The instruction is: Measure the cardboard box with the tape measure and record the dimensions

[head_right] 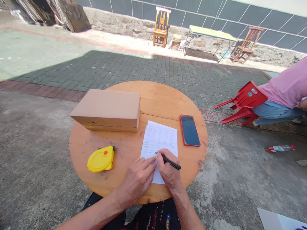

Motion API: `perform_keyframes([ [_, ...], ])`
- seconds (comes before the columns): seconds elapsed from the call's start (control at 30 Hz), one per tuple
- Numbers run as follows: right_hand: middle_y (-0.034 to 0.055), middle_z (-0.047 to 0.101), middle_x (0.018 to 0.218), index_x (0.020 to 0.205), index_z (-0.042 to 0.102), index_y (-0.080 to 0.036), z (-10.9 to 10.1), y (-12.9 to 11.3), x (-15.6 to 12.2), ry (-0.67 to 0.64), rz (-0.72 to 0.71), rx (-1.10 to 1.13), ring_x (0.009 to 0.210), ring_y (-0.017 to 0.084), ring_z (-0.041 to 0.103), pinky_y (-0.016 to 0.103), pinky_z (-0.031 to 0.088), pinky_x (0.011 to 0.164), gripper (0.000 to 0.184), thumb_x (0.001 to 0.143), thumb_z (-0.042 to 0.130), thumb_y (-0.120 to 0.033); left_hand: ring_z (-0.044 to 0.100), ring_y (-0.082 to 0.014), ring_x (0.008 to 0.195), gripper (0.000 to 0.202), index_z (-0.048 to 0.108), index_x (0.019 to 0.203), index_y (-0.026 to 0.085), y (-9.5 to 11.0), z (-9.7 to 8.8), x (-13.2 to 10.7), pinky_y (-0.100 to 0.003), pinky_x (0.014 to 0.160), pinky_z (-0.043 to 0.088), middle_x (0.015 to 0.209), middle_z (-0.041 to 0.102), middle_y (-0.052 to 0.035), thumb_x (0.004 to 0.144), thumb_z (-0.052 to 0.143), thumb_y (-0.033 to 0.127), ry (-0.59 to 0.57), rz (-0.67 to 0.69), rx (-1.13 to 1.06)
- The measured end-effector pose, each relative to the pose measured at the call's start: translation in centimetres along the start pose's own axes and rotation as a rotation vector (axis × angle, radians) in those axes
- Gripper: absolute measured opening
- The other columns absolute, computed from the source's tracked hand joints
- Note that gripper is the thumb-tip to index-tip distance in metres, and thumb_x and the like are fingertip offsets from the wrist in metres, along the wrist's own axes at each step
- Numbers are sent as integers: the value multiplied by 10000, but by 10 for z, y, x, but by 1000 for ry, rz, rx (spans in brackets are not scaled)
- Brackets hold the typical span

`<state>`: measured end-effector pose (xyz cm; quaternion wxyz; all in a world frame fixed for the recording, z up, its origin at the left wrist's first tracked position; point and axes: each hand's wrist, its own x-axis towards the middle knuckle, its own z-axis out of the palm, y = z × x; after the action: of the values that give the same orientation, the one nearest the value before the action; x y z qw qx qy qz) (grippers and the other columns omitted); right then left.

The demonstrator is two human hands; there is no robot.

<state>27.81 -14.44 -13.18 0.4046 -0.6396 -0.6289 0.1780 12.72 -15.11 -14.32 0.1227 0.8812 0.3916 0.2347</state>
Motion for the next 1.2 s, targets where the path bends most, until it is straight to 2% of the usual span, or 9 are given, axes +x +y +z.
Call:
perform_keyframes([
  [0.2,-18,623,618,722,612,-202,-2,-1,0,-11,-1,2,560,140,585,238,476,575,182,880,521,-211,579,-219,818,163,633,933,180,0,0,1,-395,732,507,1196,676,-40,888,500,98,-6,-2,-5],
  [0.53,-10,657,635,736,621,-211,-3,0,-1,72,31,16,579,153,613,244,500,569,185,884,514,-240,591,-221,834,158,634,946,185,-1,-1,1,-395,743,516,1231,668,-44,872,526,97,8,-3,-8],
  [1.2,-1,670,650,725,624,-217,-2,-2,-1,63,24,-2,600,162,619,255,511,591,196,885,510,-233,586,-221,828,171,644,951,183,0,-2,1,-402,743,525,1221,676,-55,862,531,90,17,2,-16],
])
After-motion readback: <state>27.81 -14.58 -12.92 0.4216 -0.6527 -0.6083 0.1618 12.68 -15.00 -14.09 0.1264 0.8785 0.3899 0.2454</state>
